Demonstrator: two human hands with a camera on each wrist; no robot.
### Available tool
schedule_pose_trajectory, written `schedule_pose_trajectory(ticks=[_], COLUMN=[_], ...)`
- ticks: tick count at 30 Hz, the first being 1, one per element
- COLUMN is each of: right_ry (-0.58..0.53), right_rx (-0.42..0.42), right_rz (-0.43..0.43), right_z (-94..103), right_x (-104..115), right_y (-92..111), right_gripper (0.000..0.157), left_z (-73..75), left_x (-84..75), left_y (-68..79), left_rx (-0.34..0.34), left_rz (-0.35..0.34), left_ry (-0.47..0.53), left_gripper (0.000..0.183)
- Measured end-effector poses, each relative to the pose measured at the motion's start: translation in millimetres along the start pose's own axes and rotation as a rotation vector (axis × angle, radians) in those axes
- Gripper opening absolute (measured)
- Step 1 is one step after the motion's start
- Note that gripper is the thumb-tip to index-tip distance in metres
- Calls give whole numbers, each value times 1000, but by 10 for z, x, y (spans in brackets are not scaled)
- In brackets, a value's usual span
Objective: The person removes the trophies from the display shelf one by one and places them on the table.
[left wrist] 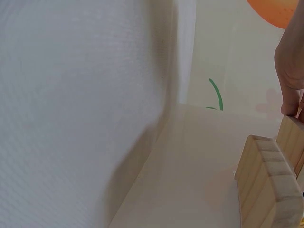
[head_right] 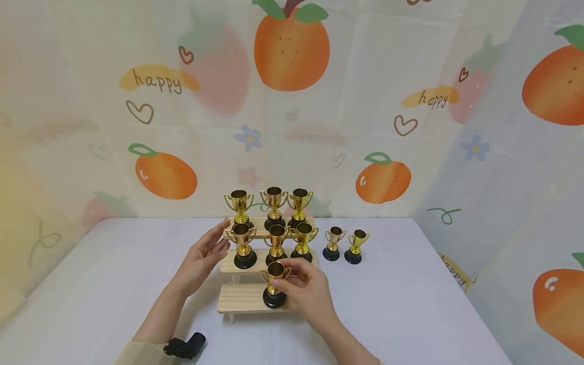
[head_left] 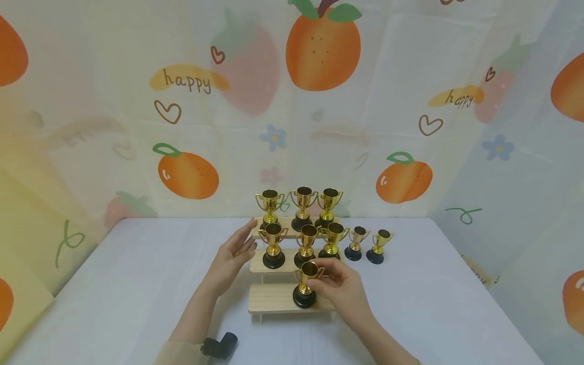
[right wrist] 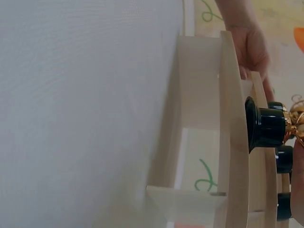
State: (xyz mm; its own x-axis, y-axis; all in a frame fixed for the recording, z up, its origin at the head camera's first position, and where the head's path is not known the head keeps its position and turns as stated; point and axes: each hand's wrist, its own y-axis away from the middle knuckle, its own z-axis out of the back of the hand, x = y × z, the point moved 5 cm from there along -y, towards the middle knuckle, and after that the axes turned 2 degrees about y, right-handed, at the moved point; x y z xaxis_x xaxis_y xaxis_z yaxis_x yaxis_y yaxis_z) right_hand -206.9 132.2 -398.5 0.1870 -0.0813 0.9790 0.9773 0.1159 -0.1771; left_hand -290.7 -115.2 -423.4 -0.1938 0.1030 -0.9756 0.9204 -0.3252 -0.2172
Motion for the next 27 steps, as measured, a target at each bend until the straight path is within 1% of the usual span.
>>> schedule_pose_trajectory(ticks=[9, 12, 16, 20, 27], right_ry=[34, 33, 47, 58, 78], right_rx=[-27, -42, -53, -64, -89], right_rz=[15, 29, 68, 84, 0], right_z=[123, 184, 272, 366, 495], right_x=[3, -3, -2, -8, -35], right_y=[26, 58, 84, 104, 149], right_gripper=[42, 43, 42, 42, 44], left_z=[12, 9, 15, 11, 0], left_x=[6, 18, 27, 14, 11], left_y=[7, 0, 6, 15, 12], left_rx=[-21, -20, -26, -32, -26], left_rz=[15, 19, 26, 31, 26], left_ry=[4, -2, -17, -23, -22], left_gripper=[69, 70, 70, 70, 70])
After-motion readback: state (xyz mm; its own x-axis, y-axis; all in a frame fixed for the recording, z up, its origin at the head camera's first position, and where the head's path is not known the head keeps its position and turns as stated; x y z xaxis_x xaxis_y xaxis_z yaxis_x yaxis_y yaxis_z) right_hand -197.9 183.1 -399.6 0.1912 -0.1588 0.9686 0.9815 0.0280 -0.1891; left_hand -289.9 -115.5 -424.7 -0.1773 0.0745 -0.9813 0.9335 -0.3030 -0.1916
